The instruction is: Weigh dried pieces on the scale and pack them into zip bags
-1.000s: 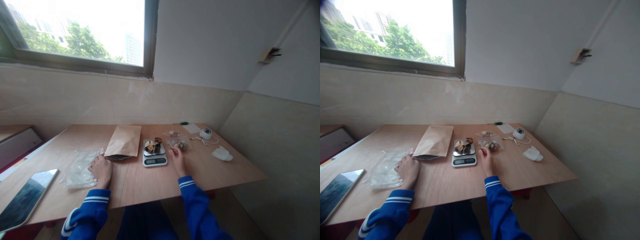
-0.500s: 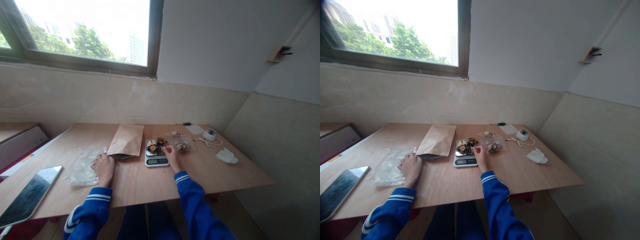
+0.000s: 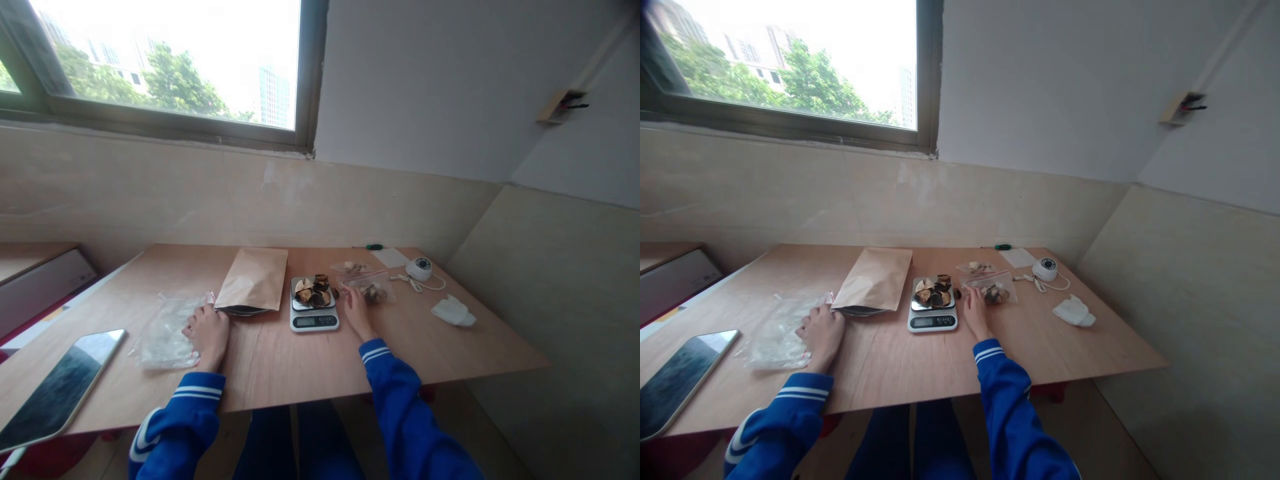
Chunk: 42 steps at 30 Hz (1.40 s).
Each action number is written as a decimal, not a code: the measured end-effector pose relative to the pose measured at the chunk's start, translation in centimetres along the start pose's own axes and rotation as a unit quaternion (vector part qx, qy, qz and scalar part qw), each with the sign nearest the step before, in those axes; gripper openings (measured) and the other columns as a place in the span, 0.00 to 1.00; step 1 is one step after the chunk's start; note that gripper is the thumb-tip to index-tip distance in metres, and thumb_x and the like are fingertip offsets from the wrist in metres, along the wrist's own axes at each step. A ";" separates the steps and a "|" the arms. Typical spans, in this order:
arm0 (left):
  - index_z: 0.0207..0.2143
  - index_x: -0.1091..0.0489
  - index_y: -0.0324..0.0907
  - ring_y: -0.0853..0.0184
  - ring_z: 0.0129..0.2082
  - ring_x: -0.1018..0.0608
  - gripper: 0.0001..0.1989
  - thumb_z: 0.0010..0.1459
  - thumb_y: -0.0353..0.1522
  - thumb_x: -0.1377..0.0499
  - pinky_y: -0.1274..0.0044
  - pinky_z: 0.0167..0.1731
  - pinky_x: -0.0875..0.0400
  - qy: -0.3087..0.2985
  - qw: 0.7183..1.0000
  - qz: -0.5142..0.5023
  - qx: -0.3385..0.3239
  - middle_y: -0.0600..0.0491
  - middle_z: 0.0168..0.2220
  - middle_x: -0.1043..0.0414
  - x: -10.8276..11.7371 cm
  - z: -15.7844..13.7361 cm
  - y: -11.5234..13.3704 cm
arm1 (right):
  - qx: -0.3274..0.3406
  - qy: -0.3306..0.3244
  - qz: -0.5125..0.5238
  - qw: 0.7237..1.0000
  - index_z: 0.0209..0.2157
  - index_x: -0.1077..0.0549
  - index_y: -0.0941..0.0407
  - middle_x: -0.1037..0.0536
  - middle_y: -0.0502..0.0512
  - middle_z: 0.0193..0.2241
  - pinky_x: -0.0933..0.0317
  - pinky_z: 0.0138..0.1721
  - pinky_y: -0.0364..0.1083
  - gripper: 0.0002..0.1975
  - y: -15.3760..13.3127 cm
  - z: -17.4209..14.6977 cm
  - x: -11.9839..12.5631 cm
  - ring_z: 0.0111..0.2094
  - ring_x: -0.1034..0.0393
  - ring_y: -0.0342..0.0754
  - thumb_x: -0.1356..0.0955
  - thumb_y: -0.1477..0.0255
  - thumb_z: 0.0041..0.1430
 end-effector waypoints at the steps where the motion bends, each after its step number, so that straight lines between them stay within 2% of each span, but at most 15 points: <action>1: 0.47 0.33 0.31 0.48 0.46 0.30 0.21 0.60 0.32 0.58 0.61 0.42 0.41 -0.001 1.000 -0.001 0.000 0.34 0.46 0.31 0.1 0.0 0.0 | 0.005 -0.018 -0.017 1.000 0.49 0.31 0.58 0.28 0.64 0.44 0.38 0.51 0.56 0.18 0.2 -0.2 -0.1 0.49 0.34 0.55 0.42 0.76 0.60; 7: 0.49 0.34 0.31 0.46 0.47 0.31 0.21 0.61 0.30 0.59 0.60 0.42 0.41 0.000 1.000 -0.024 -0.003 0.34 0.46 0.31 0.0 0.0 0.1 | 0.010 -0.074 -0.107 0.991 0.57 0.35 0.58 0.31 0.64 0.49 0.39 0.53 0.58 0.23 0.2 -0.8 -0.8 0.51 0.36 0.57 0.42 0.76 0.60; 10: 0.46 0.33 0.29 0.46 0.47 0.31 0.20 0.61 0.29 0.59 0.60 0.41 0.39 0.013 0.999 -0.031 0.005 0.33 0.45 0.31 -0.2 0.2 -0.1 | 0.003 -0.068 -0.111 0.992 0.58 0.37 0.60 0.31 0.65 0.50 0.40 0.53 0.58 0.24 0.2 -1.0 -1.0 0.52 0.37 0.57 0.41 0.76 0.60; 14: 0.45 0.32 0.32 0.48 0.46 0.30 0.17 0.59 0.30 0.55 0.59 0.42 0.38 0.034 0.995 -0.084 0.036 0.35 0.43 0.31 -0.6 0.6 -0.8 | -0.007 -0.049 -0.095 0.994 0.57 0.36 0.61 0.30 0.66 0.50 0.40 0.53 0.58 0.23 0.3 -1.2 -0.9 0.52 0.37 0.57 0.42 0.76 0.59; 16: 0.43 0.32 0.35 0.49 0.46 0.30 0.14 0.57 0.31 0.51 0.58 0.43 0.38 0.062 0.985 -0.141 0.073 0.38 0.42 0.31 -0.7 0.9 -1.5 | -0.010 -0.041 -0.085 0.995 0.56 0.36 0.60 0.29 0.65 0.49 0.40 0.53 0.58 0.23 0.3 -1.2 -0.8 0.52 0.37 0.56 0.42 0.76 0.59; 20: 0.39 0.32 0.37 0.48 0.47 0.32 0.14 0.56 0.37 0.47 0.54 0.46 0.40 0.168 0.944 -0.251 0.133 0.40 0.42 0.33 -0.3 1.1 -2.7 | -0.008 -0.038 -0.073 0.997 0.54 0.34 0.61 0.28 0.65 0.48 0.39 0.53 0.58 0.21 0.4 -1.2 -0.7 0.52 0.36 0.56 0.42 0.77 0.59; 22: 0.38 0.32 0.37 0.50 0.47 0.32 0.11 0.57 0.35 0.48 0.54 0.49 0.41 0.223 0.924 -0.292 0.101 0.41 0.42 0.32 0.1 1.1 -2.7 | -0.007 -0.037 -0.071 0.997 0.53 0.34 0.61 0.28 0.65 0.47 0.39 0.53 0.59 0.21 0.5 -1.2 -0.7 0.51 0.36 0.56 0.42 0.77 0.58; 25: 0.38 0.33 0.38 0.55 0.45 0.31 0.10 0.59 0.30 0.51 0.58 0.49 0.39 0.287 0.896 -0.339 -0.019 0.42 0.43 0.31 0.7 0.7 -1.9 | -0.008 -0.031 -0.068 0.997 0.52 0.34 0.61 0.28 0.65 0.47 0.39 0.53 0.58 0.21 0.5 -1.3 -0.7 0.51 0.36 0.56 0.42 0.78 0.57; 28: 0.43 0.34 0.37 0.60 0.41 0.30 0.11 0.60 0.30 0.50 0.64 0.45 0.35 0.309 0.874 -0.351 -0.134 0.42 0.43 0.32 1.1 -0.1 -0.9 | -0.002 -0.027 -0.059 0.998 0.53 0.34 0.61 0.28 0.65 0.47 0.40 0.53 0.58 0.20 0.3 -1.2 -0.6 0.50 0.36 0.56 0.42 0.77 0.59; 31: 0.48 0.35 0.37 0.61 0.41 0.30 0.14 0.60 0.31 0.48 0.66 0.45 0.35 0.307 0.864 -0.342 -0.207 0.45 0.39 0.31 1.3 -0.9 -0.1 | 0.000 -0.020 -0.048 0.999 0.52 0.33 0.59 0.28 0.64 0.47 0.40 0.53 0.57 0.19 -0.1 -1.1 -0.4 0.50 0.36 0.55 0.43 0.76 0.62; 34: 0.50 0.35 0.37 0.63 0.39 0.30 0.16 0.61 0.31 0.48 0.67 0.45 0.34 0.300 0.862 -0.339 -0.227 0.47 0.36 0.32 1.6 -1.4 0.2 | -0.007 -0.005 -0.038 0.999 0.50 0.32 0.59 0.28 0.64 0.45 0.40 0.52 0.57 0.18 -0.4 -1.0 -0.1 0.49 0.35 0.54 0.44 0.74 0.63; 38: 0.53 0.35 0.37 0.64 0.39 0.30 0.18 0.62 0.32 0.48 0.69 0.45 0.33 0.294 0.865 -0.349 -0.206 0.48 0.35 0.33 1.8 -1.5 0.1 | -0.012 0.004 -0.029 1.000 0.49 0.32 0.59 0.28 0.64 0.44 0.39 0.51 0.57 0.17 -0.7 -1.0 0.0 0.48 0.35 0.54 0.44 0.74 0.63; 42: 0.50 0.33 0.38 0.63 0.41 0.30 0.16 0.62 0.35 0.48 0.68 0.46 0.33 0.283 0.868 -0.363 -0.185 0.47 0.36 0.32 1.8 -1.4 -0.1 | -0.017 0.006 -0.033 0.999 0.49 0.32 0.60 0.28 0.65 0.44 0.39 0.51 0.57 0.17 -0.6 -1.1 0.1 0.49 0.36 0.55 0.44 0.75 0.63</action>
Point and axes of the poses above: each hand's wrist, its own z-axis towards the middle knuckle, its own x-axis out of the back of the hand, y = z × x, the point moved 4 cm from there along z, towards the middle knuckle
